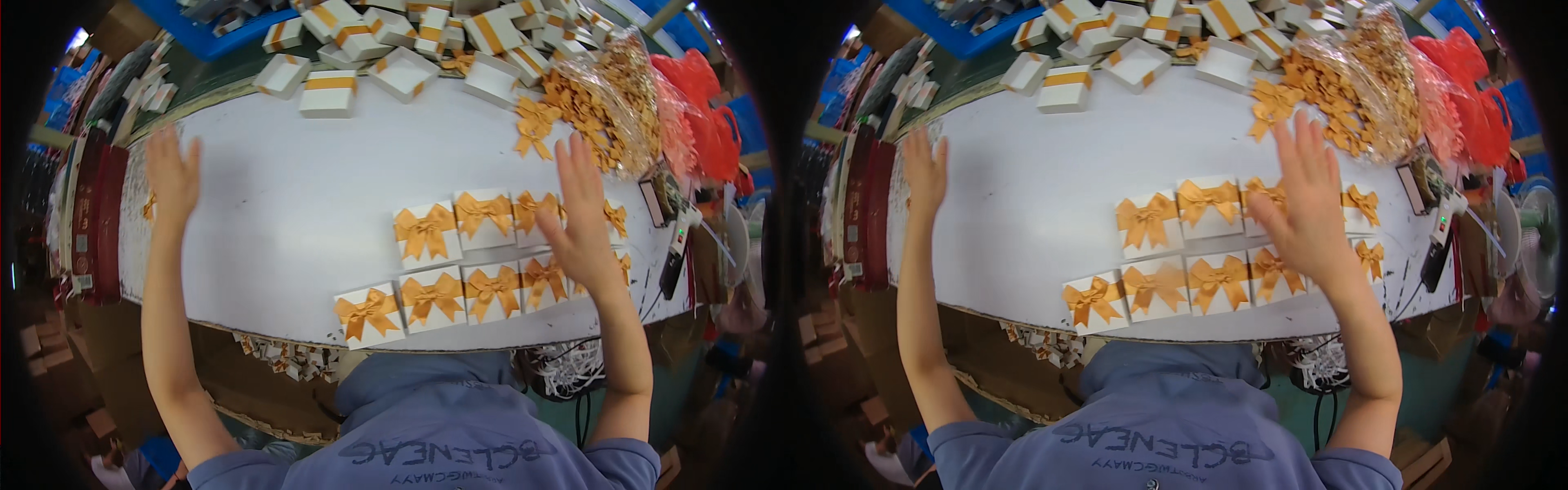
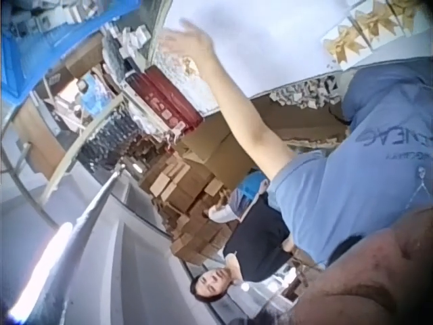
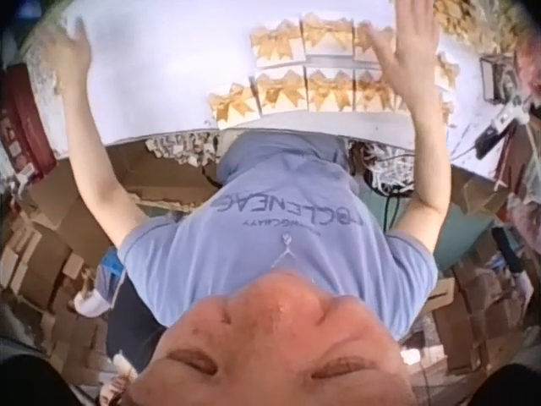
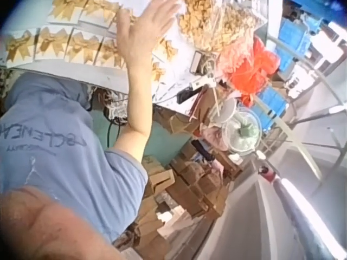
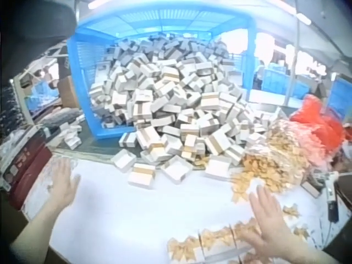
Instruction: Assembling and decorating small white gift boxes with orange ribbons using a hot glue gun.
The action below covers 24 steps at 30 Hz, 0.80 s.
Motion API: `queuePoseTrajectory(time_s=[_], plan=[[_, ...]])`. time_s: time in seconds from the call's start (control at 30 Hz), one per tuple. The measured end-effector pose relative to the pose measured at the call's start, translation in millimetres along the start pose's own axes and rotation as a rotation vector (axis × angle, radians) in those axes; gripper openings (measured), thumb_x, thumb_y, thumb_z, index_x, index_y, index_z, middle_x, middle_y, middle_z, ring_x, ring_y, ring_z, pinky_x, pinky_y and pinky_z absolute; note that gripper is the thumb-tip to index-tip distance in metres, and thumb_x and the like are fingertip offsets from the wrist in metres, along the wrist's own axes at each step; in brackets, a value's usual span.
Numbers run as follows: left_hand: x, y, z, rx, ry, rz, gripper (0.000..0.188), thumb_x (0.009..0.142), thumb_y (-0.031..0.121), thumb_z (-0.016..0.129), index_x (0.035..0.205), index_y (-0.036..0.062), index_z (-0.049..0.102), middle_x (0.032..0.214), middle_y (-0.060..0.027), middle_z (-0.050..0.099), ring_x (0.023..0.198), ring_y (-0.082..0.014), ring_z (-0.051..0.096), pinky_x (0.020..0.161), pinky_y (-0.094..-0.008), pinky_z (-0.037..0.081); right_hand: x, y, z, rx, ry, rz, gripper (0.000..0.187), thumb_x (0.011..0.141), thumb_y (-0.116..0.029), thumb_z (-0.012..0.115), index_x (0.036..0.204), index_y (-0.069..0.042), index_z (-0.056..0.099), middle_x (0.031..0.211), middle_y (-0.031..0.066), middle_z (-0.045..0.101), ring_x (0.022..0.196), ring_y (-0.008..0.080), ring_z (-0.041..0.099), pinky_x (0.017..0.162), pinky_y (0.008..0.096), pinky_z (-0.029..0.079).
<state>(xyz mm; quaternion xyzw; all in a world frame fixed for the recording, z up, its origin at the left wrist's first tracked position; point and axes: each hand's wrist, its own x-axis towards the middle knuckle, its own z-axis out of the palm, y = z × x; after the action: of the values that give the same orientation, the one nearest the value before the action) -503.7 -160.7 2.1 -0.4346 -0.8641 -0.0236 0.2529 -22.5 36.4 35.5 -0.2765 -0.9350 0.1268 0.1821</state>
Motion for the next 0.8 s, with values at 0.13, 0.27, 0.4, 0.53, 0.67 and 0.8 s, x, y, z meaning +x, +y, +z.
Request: queuePoseTrajectory(time_s=[0.13, 0.27, 0.4, 0.53, 0.67, 0.8], plan=[[-67, 195, -102, -0.594, -0.231, 0.501, 0.08, 0.076, 0.026, 0.066, 0.139, 0.0014, 0.022, 0.144, -0.0179, 0.022, 0.135, -0.0313, 0.017, 0.108, -0.0475, 0.012, 7, -12, -11, -0.068, 0.183, -0.047, 0.078, 0.076, -0.03, 0.062, 0.139, -0.002, 0.025, 0.146, 0.0213, 0.016, 0.136, 0.0367, 0.012, 0.107, 0.049, 0.01], [-120, 268, -110, -0.696, -0.453, 0.571, 0.085, 0.075, 0.048, 0.061, 0.133, -0.0049, 0.029, 0.141, -0.0261, 0.023, 0.133, -0.0379, 0.018, 0.107, -0.0506, 0.012, -10, -21, 48, -0.071, -0.101, -0.093, 0.076, 0.074, -0.039, 0.063, 0.134, -0.002, 0.033, 0.141, 0.0208, 0.027, 0.133, 0.0351, 0.021, 0.106, 0.0492, 0.014], [-127, 269, -102, -0.724, -0.417, 0.566, 0.086, 0.074, 0.05, 0.06, 0.132, -0.0059, 0.032, 0.139, -0.0267, 0.024, 0.132, -0.0374, 0.02, 0.106, -0.052, 0.013, -7, -21, 53, -0.05, -0.146, -0.083, 0.066, 0.08, -0.03, 0.06, 0.134, -0.003, 0.033, 0.137, 0.0207, 0.032, 0.129, 0.0344, 0.028, 0.105, 0.0475, 0.019], [-131, 271, -125, -0.668, -0.366, 0.541, 0.087, 0.074, 0.054, 0.059, 0.132, -0.005, 0.033, 0.139, -0.0294, 0.023, 0.131, -0.0429, 0.017, 0.105, -0.0549, 0.011, 13, -32, 45, 0.274, 0.128, -0.117, 0.039, 0.075, -0.019, 0.062, 0.11, -0.002, 0.054, 0.102, 0.0148, 0.057, 0.095, 0.0307, 0.055, 0.08, 0.0394, 0.045], [-153, 282, -124, -0.626, -0.483, 0.51, 0.08, 0.077, 0.053, 0.056, 0.134, 0.0015, 0.034, 0.142, -0.0304, 0.01, 0.132, -0.0477, 0.006, 0.104, -0.0567, 0.008, 16, -31, 63, 0.341, -0.107, -0.072, 0.023, 0.077, -0.013, 0.061, 0.097, -0.003, 0.059, 0.086, 0.0122, 0.057, 0.082, 0.0294, 0.057, 0.068, 0.0358, 0.046], [-154, 281, -117, -0.609, -0.454, 0.497, 0.071, 0.077, 0.053, 0.056, 0.131, 0.0083, 0.042, 0.142, -0.0305, 0.01, 0.132, -0.0481, 0.005, 0.104, -0.0574, 0.007, 24, -39, 62, 0.203, -0.2, -0.044, 0.017, 0.076, -0.015, 0.062, 0.087, -0.003, 0.059, 0.081, 0.0104, 0.057, 0.079, 0.0279, 0.057, 0.066, 0.0369, 0.046]])
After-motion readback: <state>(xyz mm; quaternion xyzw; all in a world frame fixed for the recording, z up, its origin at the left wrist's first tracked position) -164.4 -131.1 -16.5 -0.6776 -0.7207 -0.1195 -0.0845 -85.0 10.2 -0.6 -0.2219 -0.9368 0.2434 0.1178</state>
